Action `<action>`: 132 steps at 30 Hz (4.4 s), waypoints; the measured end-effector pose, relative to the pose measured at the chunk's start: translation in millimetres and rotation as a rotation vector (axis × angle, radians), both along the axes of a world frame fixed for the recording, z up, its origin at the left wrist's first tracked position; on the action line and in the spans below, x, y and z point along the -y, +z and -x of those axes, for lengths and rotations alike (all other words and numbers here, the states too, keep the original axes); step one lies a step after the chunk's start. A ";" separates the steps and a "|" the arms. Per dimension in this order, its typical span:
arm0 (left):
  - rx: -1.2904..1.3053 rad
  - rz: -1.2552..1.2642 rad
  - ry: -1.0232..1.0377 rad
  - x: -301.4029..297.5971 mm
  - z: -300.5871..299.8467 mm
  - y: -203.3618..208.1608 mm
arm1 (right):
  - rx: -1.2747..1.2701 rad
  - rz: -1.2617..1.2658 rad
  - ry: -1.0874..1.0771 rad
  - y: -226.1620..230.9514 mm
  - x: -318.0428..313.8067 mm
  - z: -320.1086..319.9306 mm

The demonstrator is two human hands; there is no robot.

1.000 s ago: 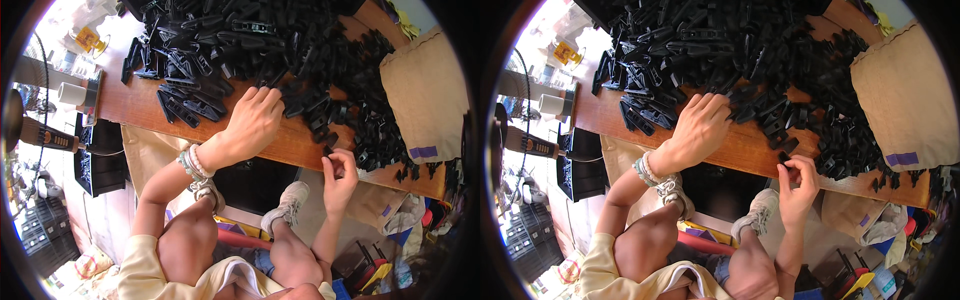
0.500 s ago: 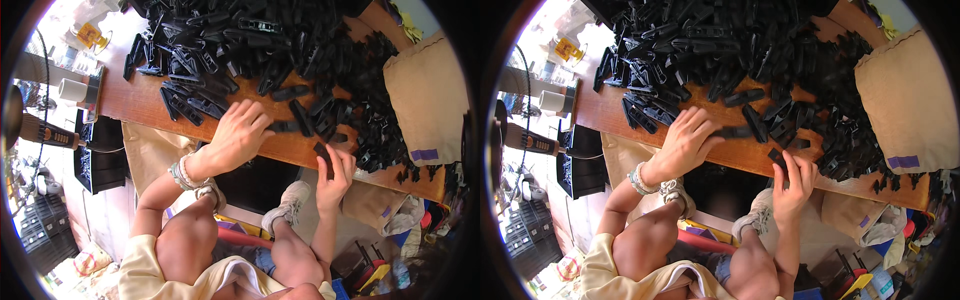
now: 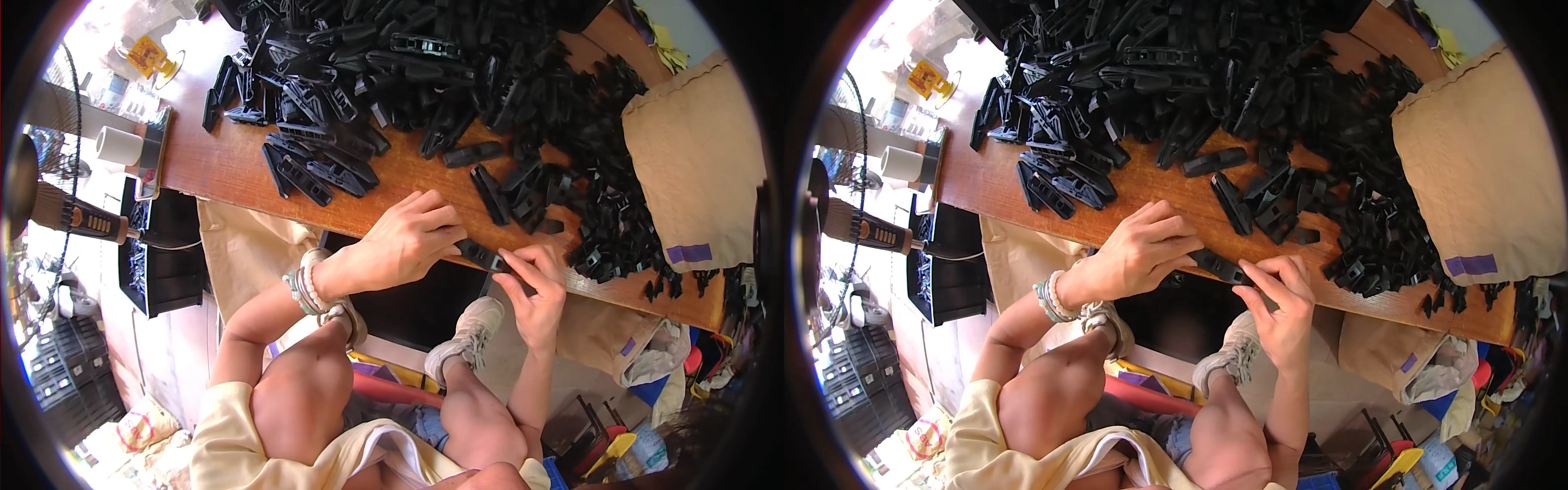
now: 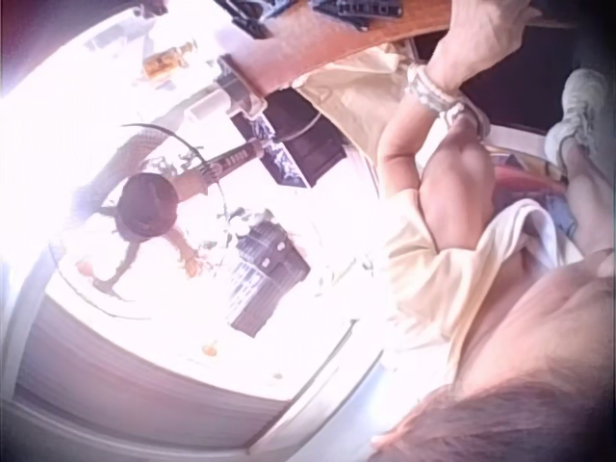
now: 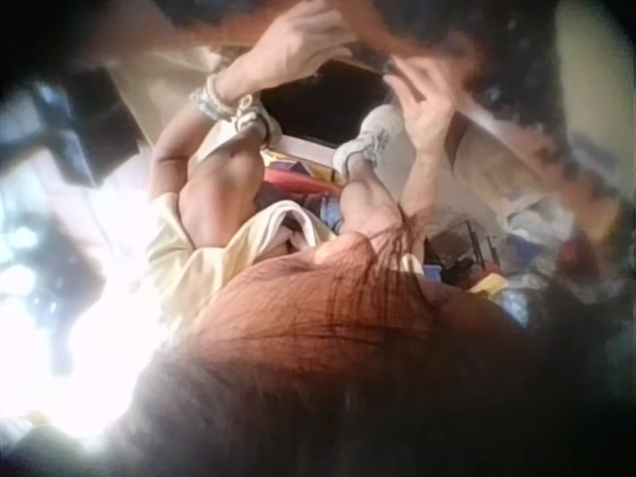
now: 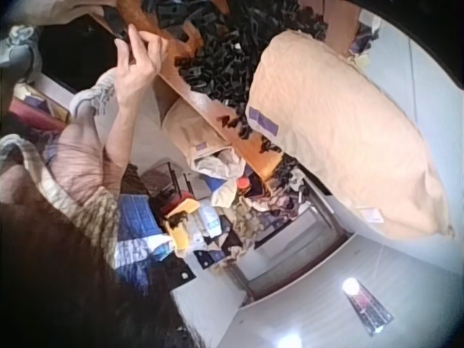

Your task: The person assembles plastic components by attaching small plastic clips to larger plastic pieces by hand.

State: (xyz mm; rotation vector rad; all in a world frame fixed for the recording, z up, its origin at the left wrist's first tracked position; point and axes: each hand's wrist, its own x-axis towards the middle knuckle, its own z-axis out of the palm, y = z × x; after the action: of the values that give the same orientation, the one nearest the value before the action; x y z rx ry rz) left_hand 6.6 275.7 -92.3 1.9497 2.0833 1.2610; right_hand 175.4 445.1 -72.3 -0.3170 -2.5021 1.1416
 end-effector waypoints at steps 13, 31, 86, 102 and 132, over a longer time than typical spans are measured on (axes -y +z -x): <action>0.027 -0.049 0.013 -32.4 0.9 12.9 | -0.098 -0.403 -0.358 -5.3 -9.4 8.5; -0.298 0.152 -0.002 -7.2 -4.4 1.5 | -0.121 0.001 -0.250 -15.9 3.0 -7.8; 0.196 0.106 0.134 -10.2 -3.6 20.1 | -0.023 0.719 -0.191 -1.2 6.2 -1.3; 0.317 0.102 0.016 -3.3 8.8 4.0 | -0.017 0.157 -0.015 0.1 0.3 16.5; -0.032 0.137 0.324 -6.8 19.3 23.6 | -0.077 -0.447 -0.220 -13.2 -5.2 40.6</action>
State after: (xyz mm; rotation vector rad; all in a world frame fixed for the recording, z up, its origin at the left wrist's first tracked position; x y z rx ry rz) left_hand -12.7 282.6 -68.7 1.6355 2.5050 1.0978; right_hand 134.8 450.2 -85.5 -0.3988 -2.4913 0.4825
